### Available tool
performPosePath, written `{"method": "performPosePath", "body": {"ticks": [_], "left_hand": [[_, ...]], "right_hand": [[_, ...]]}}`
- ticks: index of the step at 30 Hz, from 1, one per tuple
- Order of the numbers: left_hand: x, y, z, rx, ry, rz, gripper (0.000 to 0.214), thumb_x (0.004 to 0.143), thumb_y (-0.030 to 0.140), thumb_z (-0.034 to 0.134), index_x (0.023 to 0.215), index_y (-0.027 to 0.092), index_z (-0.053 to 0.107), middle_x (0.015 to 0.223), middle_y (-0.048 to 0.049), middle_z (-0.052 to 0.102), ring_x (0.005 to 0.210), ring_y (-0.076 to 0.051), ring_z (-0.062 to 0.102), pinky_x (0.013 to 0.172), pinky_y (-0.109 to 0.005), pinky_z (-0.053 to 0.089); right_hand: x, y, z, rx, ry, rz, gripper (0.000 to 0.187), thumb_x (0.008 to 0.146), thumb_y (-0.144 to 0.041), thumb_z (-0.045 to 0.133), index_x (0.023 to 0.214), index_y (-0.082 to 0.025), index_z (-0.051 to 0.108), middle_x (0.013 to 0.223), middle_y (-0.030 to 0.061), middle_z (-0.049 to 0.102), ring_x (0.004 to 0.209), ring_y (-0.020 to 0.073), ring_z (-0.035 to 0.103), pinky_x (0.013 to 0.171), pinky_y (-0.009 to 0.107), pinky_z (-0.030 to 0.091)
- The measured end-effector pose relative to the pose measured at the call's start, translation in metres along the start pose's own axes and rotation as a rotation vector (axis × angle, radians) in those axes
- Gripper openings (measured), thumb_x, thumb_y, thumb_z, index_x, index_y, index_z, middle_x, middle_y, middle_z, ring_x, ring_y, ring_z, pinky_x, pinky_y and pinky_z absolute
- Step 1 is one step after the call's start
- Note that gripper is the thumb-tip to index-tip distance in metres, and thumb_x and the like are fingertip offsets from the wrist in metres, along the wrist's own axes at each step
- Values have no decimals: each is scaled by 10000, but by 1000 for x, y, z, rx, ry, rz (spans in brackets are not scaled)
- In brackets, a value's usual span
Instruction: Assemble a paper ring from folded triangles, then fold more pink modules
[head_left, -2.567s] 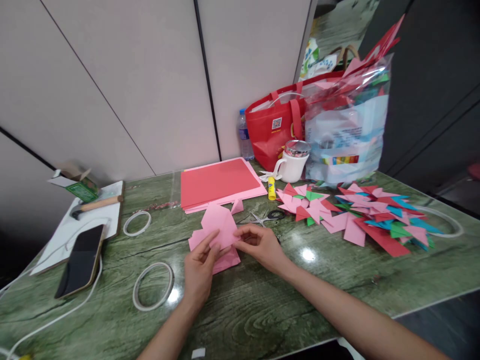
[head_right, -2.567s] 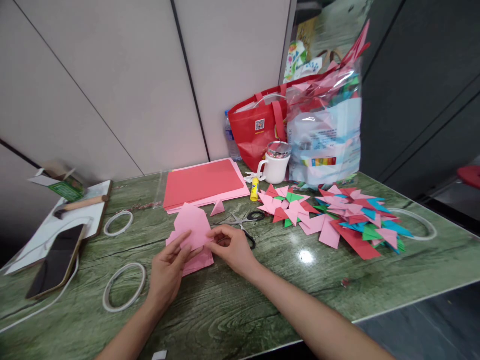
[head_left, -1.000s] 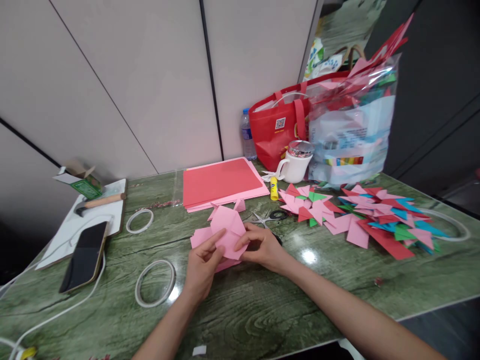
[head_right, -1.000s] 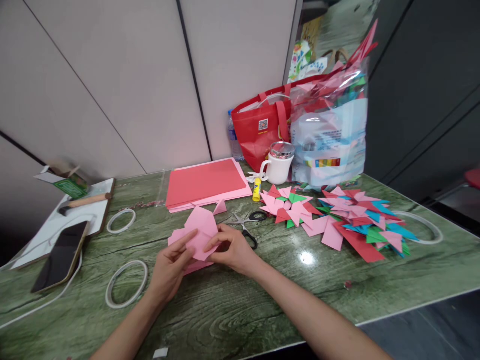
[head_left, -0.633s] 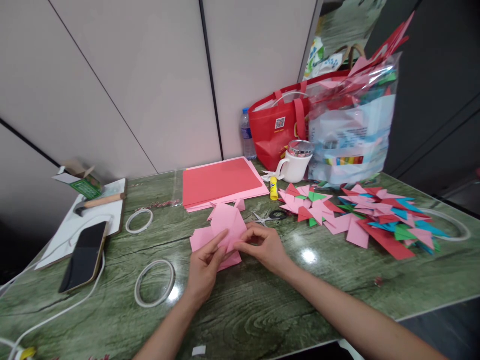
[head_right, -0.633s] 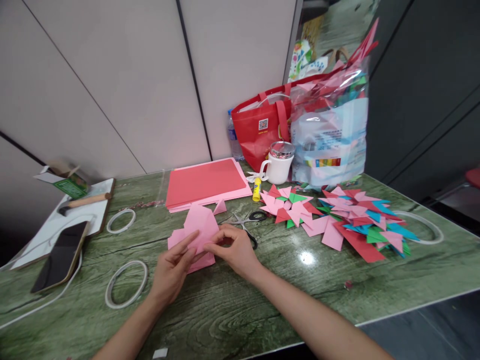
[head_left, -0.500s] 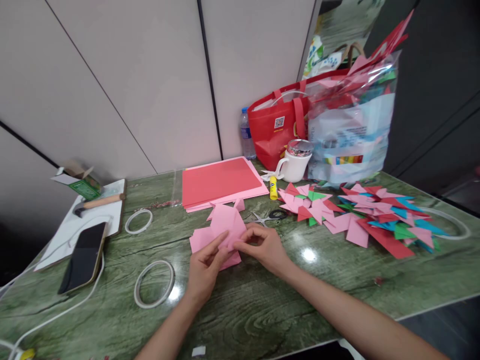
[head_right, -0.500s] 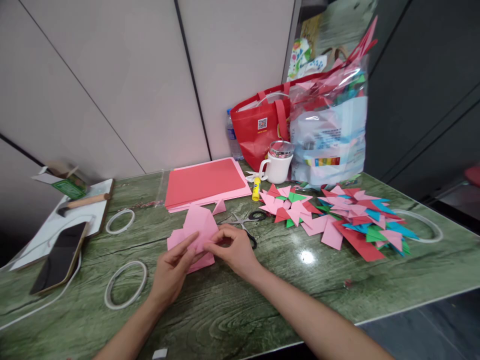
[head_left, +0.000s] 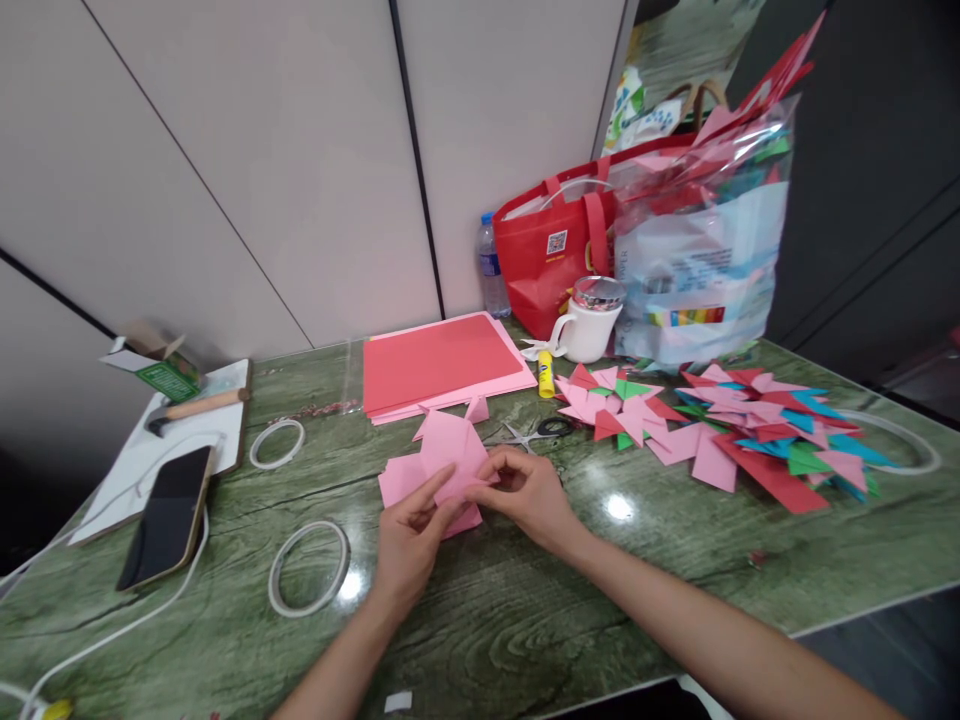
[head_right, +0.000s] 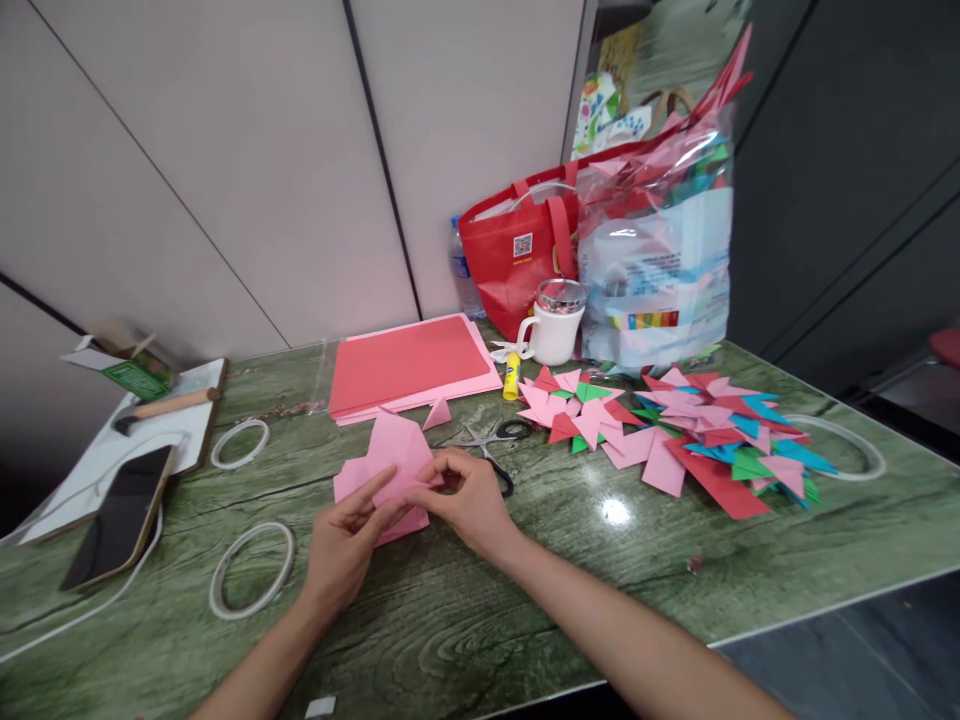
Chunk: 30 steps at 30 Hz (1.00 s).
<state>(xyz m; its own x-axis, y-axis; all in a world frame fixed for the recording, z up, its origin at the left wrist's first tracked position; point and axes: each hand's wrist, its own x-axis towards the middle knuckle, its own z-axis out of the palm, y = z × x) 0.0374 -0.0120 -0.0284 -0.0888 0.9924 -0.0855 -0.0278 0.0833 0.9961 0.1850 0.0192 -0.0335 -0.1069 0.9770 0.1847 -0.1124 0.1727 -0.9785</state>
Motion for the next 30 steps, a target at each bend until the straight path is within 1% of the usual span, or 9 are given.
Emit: {"method": "performPosePath", "body": {"ticks": [3, 5, 7, 10, 12, 15, 19, 23, 30], "left_hand": [[-1, 0, 1, -29, -9, -16, 514, 639, 329, 709, 1111, 146, 623, 507, 71, 485, 537, -79, 551, 719, -272, 510], [-1, -1, 1, -41, -7, -10, 493, 643, 315, 709, 1102, 154, 629, 526, 64, 548, 563, -94, 593, 755, -292, 514], [-2, -3, 1, -61, -4, -7, 480, 635, 303, 717, 1086, 160, 639, 591, 41, 634, 606, -119, 635, 775, -311, 517], [-1, -6, 0, -86, 1, -9, 419, 617, 295, 729, 1012, 163, 680, 760, -25, 723, 716, -183, 677, 794, -341, 521], [-1, -6, 0, -67, 6, 9, 325, 617, 285, 730, 920, 169, 715, 836, -54, 731, 772, -212, 681, 800, -346, 524], [0, -5, 0, -7, 7, 54, 221, 627, 261, 724, 834, 184, 737, 864, -61, 729, 800, -222, 680, 795, -333, 532], [-1, -5, 0, 9, 7, 72, 224, 641, 262, 715, 850, 186, 734, 872, -63, 727, 799, -225, 682, 790, -333, 537], [0, -9, -1, 36, 32, 57, 254, 638, 273, 719, 874, 181, 729, 876, -74, 725, 798, -230, 682, 786, -331, 536], [1, -12, -2, -5, 30, 60, 241, 636, 266, 720, 864, 186, 731, 886, -73, 724, 804, -229, 681, 801, -344, 531]], "right_hand": [[0, 1, 0, 43, 12, 32, 316, 541, -356, 766, 689, -174, 553, 650, -20, 539, 596, 106, 479, 528, 211, 400], [1, 0, 0, 44, 24, 29, 340, 528, -366, 771, 669, -177, 525, 624, -32, 509, 574, 98, 455, 506, 203, 382], [1, -1, 0, 30, 20, 33, 337, 532, -380, 766, 637, -175, 519, 599, -34, 496, 558, 96, 445, 497, 204, 371], [1, -1, 0, 27, 4, 56, 303, 536, -373, 767, 637, -165, 571, 615, -18, 537, 569, 105, 470, 526, 220, 386], [1, -1, -1, 37, 0, 68, 277, 537, -353, 772, 658, -161, 612, 648, -1, 572, 594, 115, 494, 556, 232, 400], [1, 0, 0, 53, 5, 65, 251, 539, -333, 775, 665, -165, 638, 673, 6, 593, 620, 123, 514, 579, 239, 410], [1, 0, 1, 58, 17, 34, 242, 542, -332, 773, 668, -168, 647, 695, 9, 601, 646, 128, 529, 595, 242, 423], [0, 2, 1, 51, 11, 19, 238, 554, -336, 765, 682, -171, 651, 719, 17, 608, 675, 134, 537, 610, 245, 434], [1, 4, 0, 29, 5, 38, 233, 562, -339, 759, 661, -168, 635, 641, 5, 588, 599, 121, 510, 562, 238, 422]]}}
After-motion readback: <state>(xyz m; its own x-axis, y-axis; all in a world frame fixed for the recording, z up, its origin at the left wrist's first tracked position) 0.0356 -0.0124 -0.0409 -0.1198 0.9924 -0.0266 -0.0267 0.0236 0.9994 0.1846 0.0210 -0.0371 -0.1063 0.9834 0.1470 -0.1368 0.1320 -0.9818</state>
